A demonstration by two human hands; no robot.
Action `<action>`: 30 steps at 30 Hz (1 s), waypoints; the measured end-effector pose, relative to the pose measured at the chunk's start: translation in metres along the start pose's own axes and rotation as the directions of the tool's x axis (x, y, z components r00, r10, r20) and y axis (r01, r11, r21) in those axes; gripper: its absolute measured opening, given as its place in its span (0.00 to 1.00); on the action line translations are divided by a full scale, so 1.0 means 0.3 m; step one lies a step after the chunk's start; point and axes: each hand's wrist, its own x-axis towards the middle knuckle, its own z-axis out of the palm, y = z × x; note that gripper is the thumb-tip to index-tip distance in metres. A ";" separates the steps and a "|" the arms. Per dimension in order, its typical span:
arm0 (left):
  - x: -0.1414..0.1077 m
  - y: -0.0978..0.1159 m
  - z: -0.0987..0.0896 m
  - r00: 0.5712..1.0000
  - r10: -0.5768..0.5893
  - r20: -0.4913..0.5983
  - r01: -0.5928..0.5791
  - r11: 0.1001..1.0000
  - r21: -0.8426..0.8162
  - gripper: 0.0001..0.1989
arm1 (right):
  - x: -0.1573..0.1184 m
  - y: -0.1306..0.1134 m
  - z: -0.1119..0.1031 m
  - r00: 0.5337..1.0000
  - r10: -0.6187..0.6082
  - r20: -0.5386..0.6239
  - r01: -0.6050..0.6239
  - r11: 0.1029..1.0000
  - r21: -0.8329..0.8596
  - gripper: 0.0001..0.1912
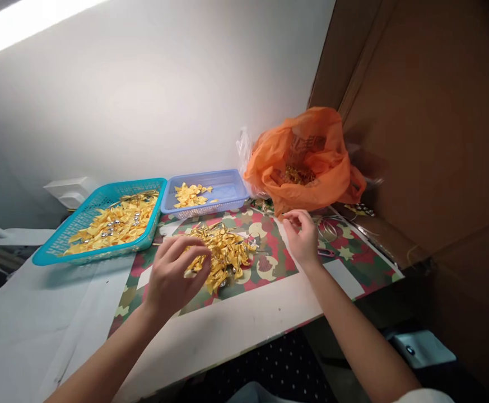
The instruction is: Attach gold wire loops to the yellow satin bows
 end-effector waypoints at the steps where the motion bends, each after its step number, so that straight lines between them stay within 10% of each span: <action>1: -0.028 -0.026 -0.004 0.998 0.011 -0.064 -0.008 0.999 0.038 0.06 | 0.044 0.005 -0.025 0.999 -0.032 -0.041 0.031 0.999 -0.031 0.05; 4: -0.101 -0.114 -0.008 0.986 0.023 -0.165 0.006 0.985 0.172 0.06 | 0.212 0.029 -0.090 0.997 -0.070 -0.016 0.064 0.967 -0.248 0.07; 11: -0.154 -0.191 0.008 0.967 0.011 -0.254 0.033 0.985 0.167 0.05 | 0.537 0.131 -0.050 0.928 0.270 0.256 -0.010 0.706 -0.708 0.12; 23: -0.182 -0.209 0.017 0.960 -0.158 -0.229 0.175 0.983 0.058 0.03 | 0.616 0.189 0.060 0.764 0.610 0.210 -0.091 0.424 -0.901 0.19; 30: -0.180 -0.200 0.008 0.953 -0.223 -0.203 0.234 0.972 0.029 0.05 | 0.629 0.161 0.051 0.879 0.438 0.192 -0.036 0.460 -0.887 0.17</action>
